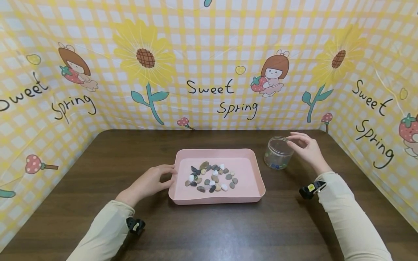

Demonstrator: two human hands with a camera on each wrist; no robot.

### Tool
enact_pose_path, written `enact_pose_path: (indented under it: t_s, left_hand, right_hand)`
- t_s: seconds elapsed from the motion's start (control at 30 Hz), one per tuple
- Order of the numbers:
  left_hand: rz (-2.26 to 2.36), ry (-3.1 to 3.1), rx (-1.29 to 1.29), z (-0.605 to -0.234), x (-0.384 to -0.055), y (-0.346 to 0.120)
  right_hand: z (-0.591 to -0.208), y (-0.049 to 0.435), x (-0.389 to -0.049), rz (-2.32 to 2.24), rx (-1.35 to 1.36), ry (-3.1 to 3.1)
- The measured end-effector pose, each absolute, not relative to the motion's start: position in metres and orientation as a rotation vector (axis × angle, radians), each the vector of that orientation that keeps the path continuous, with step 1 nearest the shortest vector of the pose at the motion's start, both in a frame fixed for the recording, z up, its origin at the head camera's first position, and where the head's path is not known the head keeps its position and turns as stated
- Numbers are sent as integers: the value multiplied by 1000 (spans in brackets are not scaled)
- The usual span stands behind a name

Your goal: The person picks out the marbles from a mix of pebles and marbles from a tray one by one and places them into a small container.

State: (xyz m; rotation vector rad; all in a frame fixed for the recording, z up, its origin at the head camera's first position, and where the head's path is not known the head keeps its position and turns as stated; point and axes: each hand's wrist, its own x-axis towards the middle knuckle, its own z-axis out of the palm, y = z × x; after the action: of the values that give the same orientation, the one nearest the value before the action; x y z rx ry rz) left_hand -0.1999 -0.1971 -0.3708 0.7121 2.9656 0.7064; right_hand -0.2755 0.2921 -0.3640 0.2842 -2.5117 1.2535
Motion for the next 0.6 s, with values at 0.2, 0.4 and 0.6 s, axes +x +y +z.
enact_pose_path:
  t_s: [0.2,0.4,0.6]
  left_hand:
    - [704,2968,717,-371,-199,-197]
    - [703,2965,719,-370,-199,-197]
    - [706,2961,716,-369,-199,-197]
  right_hand:
    - [-369,292,-275,1251,235,-2527]
    - [-370,292,-274,1221,203,-2525]
    - [-370,293,-274,1181,155,-2554]
